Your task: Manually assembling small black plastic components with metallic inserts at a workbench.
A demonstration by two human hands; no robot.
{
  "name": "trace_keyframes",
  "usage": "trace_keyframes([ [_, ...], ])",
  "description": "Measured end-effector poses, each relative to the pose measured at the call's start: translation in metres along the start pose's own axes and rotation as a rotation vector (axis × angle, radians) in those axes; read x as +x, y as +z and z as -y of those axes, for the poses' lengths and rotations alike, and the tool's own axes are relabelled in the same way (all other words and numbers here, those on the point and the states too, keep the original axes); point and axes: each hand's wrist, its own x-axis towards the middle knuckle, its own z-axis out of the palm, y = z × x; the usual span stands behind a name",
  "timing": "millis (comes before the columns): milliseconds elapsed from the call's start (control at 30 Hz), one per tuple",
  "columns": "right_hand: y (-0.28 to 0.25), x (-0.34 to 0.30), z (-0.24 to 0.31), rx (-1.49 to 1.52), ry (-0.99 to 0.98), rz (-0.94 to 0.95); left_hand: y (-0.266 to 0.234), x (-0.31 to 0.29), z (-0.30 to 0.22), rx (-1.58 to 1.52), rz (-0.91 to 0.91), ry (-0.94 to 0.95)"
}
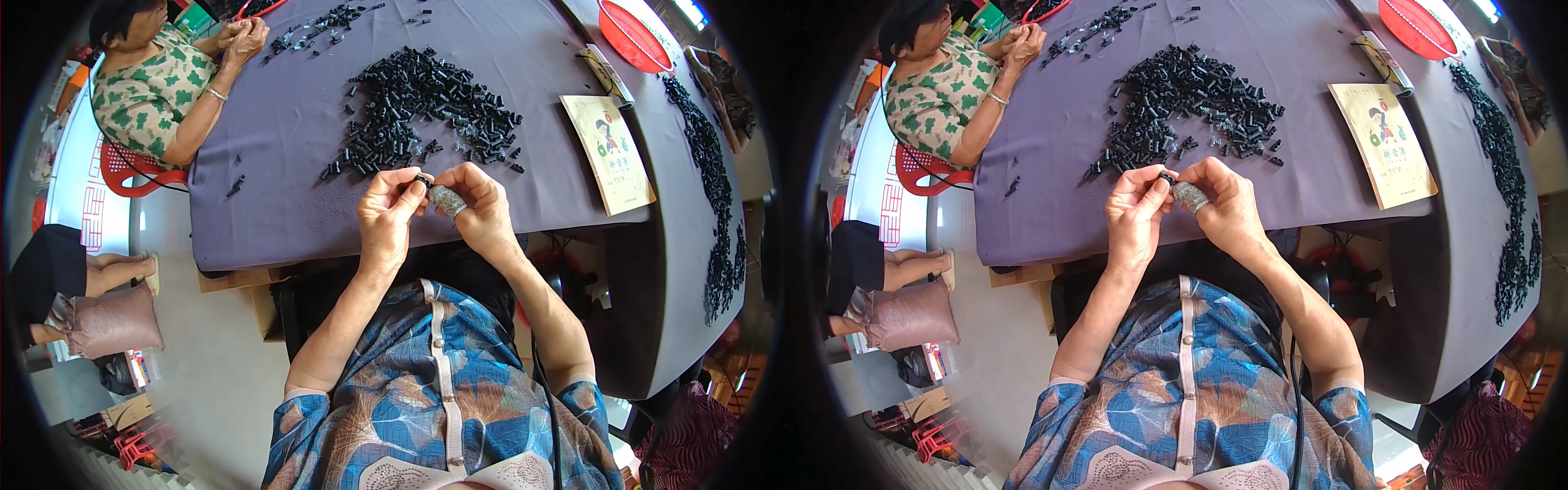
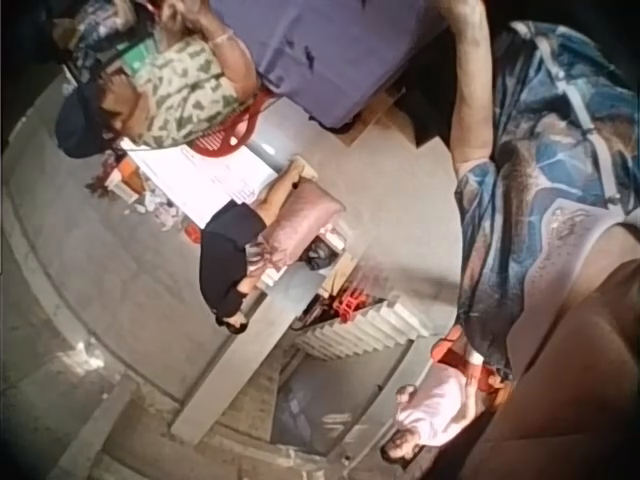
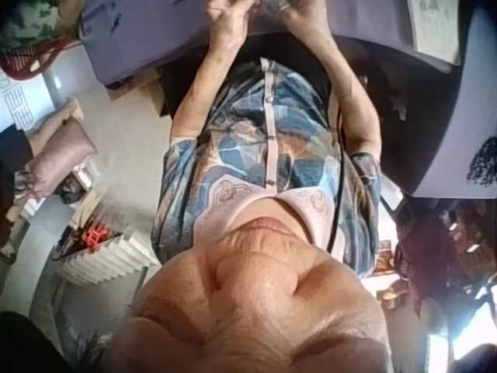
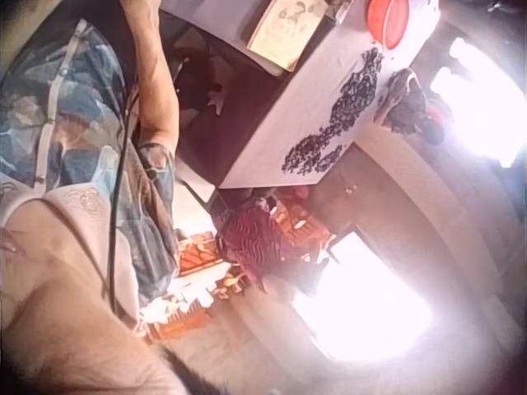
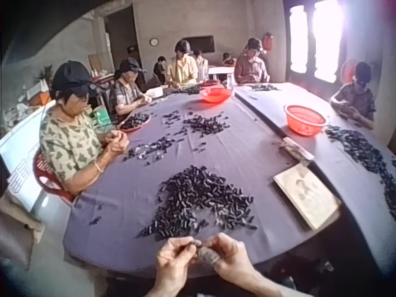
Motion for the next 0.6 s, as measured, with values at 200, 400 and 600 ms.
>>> trace_keyframes([
  [200,-0.003,0.002,0.006,0.128,0.101,0.045,0.006,-0.002,-0.001,0.197,0.002,0.107],
  [400,-0.001,0.001,0.007,0.079,0.109,0.042,0.002,0.001,-0.002,0.12,0.001,0.036],
  [600,-0.002,0.004,-0.003,-0.043,-0.076,0.05,-0.009,0.008,-0.001,-0.219,0.049,-0.18],
])
